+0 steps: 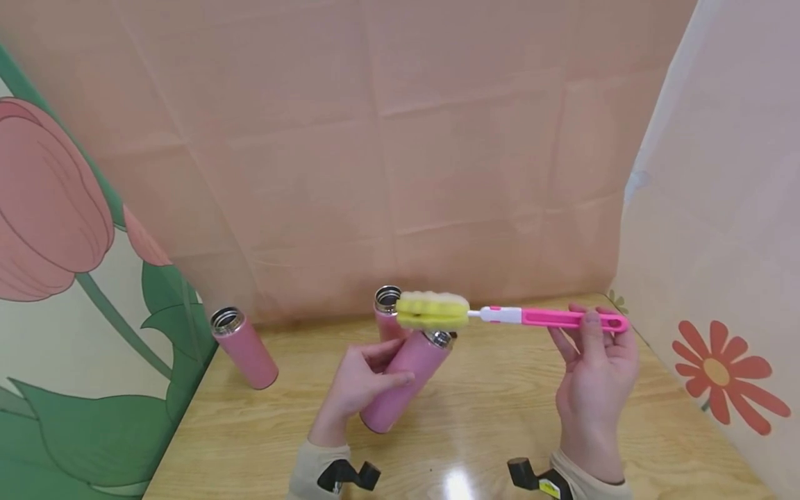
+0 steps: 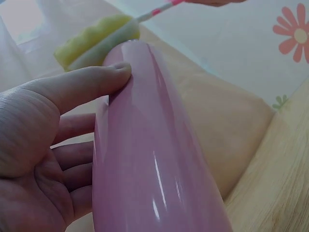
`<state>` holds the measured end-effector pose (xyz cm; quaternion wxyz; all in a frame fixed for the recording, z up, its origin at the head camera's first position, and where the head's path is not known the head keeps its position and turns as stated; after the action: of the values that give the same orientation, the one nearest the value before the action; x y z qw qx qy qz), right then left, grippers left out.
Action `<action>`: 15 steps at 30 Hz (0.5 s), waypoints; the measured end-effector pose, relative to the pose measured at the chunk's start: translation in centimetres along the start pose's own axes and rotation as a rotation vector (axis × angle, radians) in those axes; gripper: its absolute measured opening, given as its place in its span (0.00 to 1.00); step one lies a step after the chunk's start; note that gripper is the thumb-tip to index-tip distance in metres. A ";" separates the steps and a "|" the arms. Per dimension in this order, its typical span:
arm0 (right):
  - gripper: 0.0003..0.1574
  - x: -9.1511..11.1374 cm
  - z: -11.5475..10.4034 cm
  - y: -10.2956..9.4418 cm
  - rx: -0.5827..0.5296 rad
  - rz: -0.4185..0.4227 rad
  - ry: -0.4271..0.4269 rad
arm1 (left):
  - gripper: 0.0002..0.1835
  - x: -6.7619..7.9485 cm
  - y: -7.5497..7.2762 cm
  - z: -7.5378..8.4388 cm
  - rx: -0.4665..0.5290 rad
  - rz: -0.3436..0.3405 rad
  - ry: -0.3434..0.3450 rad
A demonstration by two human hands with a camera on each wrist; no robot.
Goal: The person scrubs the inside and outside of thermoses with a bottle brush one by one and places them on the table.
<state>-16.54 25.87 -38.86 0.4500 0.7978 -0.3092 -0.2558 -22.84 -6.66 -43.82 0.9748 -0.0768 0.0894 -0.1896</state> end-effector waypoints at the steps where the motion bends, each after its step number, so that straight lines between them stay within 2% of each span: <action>1: 0.21 0.0 0.0 0.0 0.006 0.004 -0.001 | 0.31 0.0 0.0 0.0 -0.008 -0.002 0.005; 5: 0.21 -0.2 -0.2 -0.2 0.027 0.005 -0.012 | 0.31 0.0 0.1 0.2 -0.045 -0.001 0.018; 15: 0.17 -0.3 -0.1 -0.6 0.014 -0.017 -0.043 | 0.34 0.1 0.4 0.3 -0.118 -0.010 0.002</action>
<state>-16.47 26.36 -39.29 0.4356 0.7976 -0.3141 -0.2746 -22.50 -6.29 -43.63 0.9675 -0.1345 0.1011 -0.1889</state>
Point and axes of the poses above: each hand's wrist, its own x-axis away from the middle knuckle, its own y-axis out of the palm, z = x × y, the point moved 1 cm from there along -x, towards the middle knuckle, and after that the axes turned 2 degrees about -y, right-handed, at the moved point
